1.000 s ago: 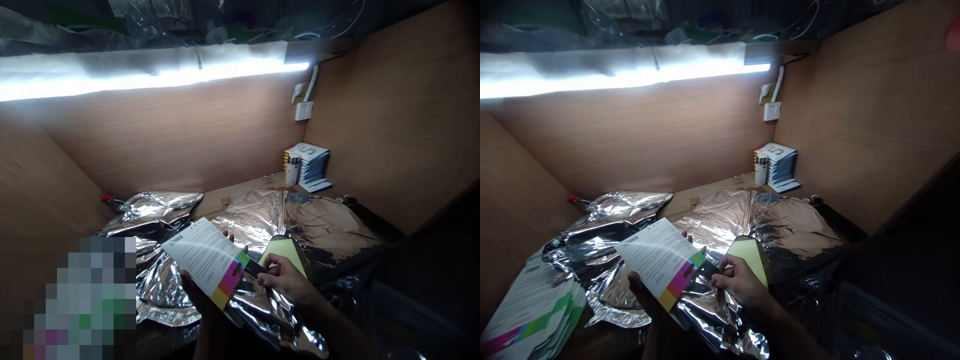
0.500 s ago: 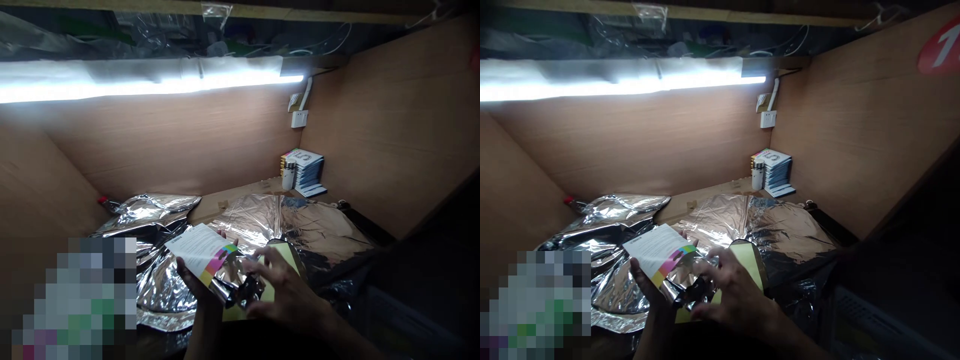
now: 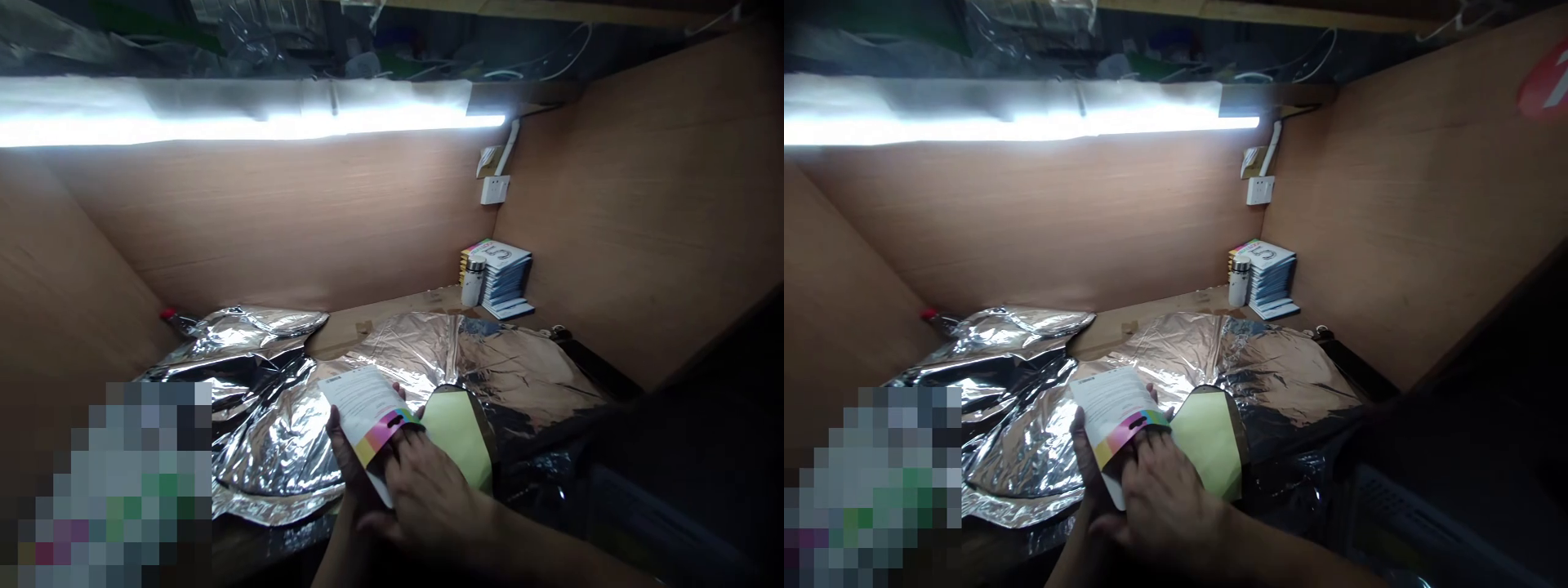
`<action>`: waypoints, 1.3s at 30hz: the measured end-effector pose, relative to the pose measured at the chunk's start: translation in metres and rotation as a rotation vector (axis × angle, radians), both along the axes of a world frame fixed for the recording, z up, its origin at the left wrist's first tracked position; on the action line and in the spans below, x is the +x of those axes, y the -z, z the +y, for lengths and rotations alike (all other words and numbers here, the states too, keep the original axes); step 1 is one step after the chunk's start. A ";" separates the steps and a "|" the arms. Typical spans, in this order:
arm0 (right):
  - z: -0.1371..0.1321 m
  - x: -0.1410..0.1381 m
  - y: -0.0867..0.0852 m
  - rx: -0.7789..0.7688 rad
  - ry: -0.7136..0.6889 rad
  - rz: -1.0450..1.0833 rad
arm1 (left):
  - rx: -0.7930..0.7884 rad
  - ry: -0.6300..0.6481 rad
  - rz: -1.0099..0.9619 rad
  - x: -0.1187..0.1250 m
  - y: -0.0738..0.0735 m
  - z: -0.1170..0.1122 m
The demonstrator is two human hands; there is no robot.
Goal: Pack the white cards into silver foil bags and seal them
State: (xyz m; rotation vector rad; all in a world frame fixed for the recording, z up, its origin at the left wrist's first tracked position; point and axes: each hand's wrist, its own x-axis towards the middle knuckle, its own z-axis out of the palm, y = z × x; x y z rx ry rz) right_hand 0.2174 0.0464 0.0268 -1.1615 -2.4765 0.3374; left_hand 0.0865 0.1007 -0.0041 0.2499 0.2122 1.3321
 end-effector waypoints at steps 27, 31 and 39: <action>0.029 0.018 0.071 0.126 -0.310 -0.138 | 0.930 0.043 2.494 -0.080 0.039 0.015; 0.024 0.028 0.075 0.150 -0.353 -0.065 | 1.086 0.017 2.346 -0.098 0.037 -0.039; 0.030 0.034 0.066 0.087 -0.401 -0.140 | 1.135 -0.362 2.290 -0.101 0.064 -0.095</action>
